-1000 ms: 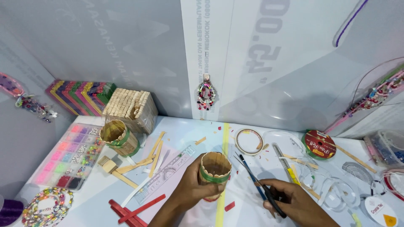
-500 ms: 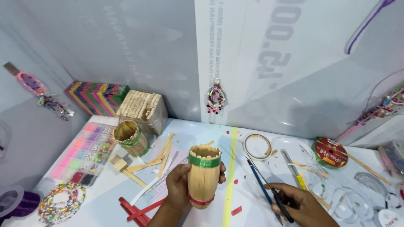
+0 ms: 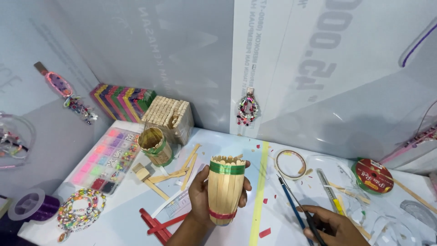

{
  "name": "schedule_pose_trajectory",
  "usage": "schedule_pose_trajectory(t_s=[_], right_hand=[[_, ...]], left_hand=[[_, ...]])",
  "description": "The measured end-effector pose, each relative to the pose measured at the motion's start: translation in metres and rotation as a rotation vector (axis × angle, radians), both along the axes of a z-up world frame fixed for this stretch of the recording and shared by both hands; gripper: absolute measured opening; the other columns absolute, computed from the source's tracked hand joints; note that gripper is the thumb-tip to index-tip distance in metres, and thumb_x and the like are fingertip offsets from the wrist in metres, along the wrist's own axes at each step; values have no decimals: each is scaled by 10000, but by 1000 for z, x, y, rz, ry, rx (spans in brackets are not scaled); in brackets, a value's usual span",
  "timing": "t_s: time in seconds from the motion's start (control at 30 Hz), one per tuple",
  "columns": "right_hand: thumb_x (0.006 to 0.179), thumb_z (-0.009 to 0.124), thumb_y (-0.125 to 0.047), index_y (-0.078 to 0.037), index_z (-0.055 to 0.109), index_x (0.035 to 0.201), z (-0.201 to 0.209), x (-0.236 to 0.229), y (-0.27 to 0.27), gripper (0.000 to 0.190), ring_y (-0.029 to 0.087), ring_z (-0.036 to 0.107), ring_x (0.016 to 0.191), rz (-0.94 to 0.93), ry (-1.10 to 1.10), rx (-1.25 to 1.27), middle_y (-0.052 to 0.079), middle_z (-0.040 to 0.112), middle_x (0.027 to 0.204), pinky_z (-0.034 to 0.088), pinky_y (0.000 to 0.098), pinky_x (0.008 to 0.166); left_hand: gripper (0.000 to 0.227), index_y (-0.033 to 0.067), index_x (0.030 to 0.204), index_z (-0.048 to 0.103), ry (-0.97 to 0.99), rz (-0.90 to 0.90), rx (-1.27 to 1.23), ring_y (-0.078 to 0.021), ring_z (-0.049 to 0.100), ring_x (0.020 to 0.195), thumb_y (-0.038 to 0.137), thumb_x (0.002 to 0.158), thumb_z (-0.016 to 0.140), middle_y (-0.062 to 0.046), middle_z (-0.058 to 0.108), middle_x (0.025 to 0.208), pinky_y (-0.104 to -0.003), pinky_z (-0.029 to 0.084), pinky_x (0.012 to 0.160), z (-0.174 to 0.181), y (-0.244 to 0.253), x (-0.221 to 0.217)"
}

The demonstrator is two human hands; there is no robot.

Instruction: Assembling a decorative structure by gluing thin wooden sticks onto a cylindrical base.

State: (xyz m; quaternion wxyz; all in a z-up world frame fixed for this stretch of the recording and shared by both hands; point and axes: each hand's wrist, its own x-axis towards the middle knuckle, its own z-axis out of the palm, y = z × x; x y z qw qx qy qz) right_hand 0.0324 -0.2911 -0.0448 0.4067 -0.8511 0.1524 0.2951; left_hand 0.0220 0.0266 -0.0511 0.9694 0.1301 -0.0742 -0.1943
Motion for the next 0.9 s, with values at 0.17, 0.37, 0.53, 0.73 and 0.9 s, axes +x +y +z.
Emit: schedule_pose_trajectory(t_s=[0.17, 0.37, 0.53, 0.73, 0.9], right_hand=[[860, 891, -119, -243, 896, 1301, -16, 1, -7, 458, 213, 481, 725, -16, -39, 42, 102, 501, 805, 369, 269, 736], [837, 925, -178, -227, 876, 1310, -22, 8, -11, 477, 207, 511, 746, -15, -40, -23, 97, 529, 802, 395, 283, 743], [737, 1027, -34, -115, 952, 1149, -26, -5, -8, 427, 201, 489, 744, -149, -178, -63, 100, 465, 764, 358, 297, 759], [899, 728, -636, -666, 505, 1432, -39, 44, -32, 578, -4, 658, 981, 431, 93, -647, -113, 596, 1001, 494, 121, 938], [845, 788, -787, -562, 426, 1418, -35, 55, -39, 715, -13, 660, 1102, 623, 239, -826, -140, 623, 1136, 481, 142, 1055]], left_hand=[[941, -104, 1463, 448, 38, -6, -43, -389, 676, 657, 628, 875, 508, -317, 673, 938, -414, 573, 593, -2, 1, 0], [923, -79, 1480, 438, 16, 33, -46, -399, 683, 683, 630, 892, 498, -290, 667, 929, -421, 562, 614, 3, -1, 0], [757, -69, 1379, 561, 33, 341, 159, -385, 685, 899, 513, 895, 537, -273, 691, 1022, -476, 533, 860, -11, -11, 8], [593, 26, 1257, 634, -175, 439, 480, -280, 650, 1026, 417, 833, 769, -82, 700, 1061, -404, 525, 875, -27, -9, 21], [626, 9, 1235, 647, 205, 441, 679, -363, 706, 1023, 210, 673, 838, -187, 752, 1074, -469, 601, 864, -9, -12, 18]])
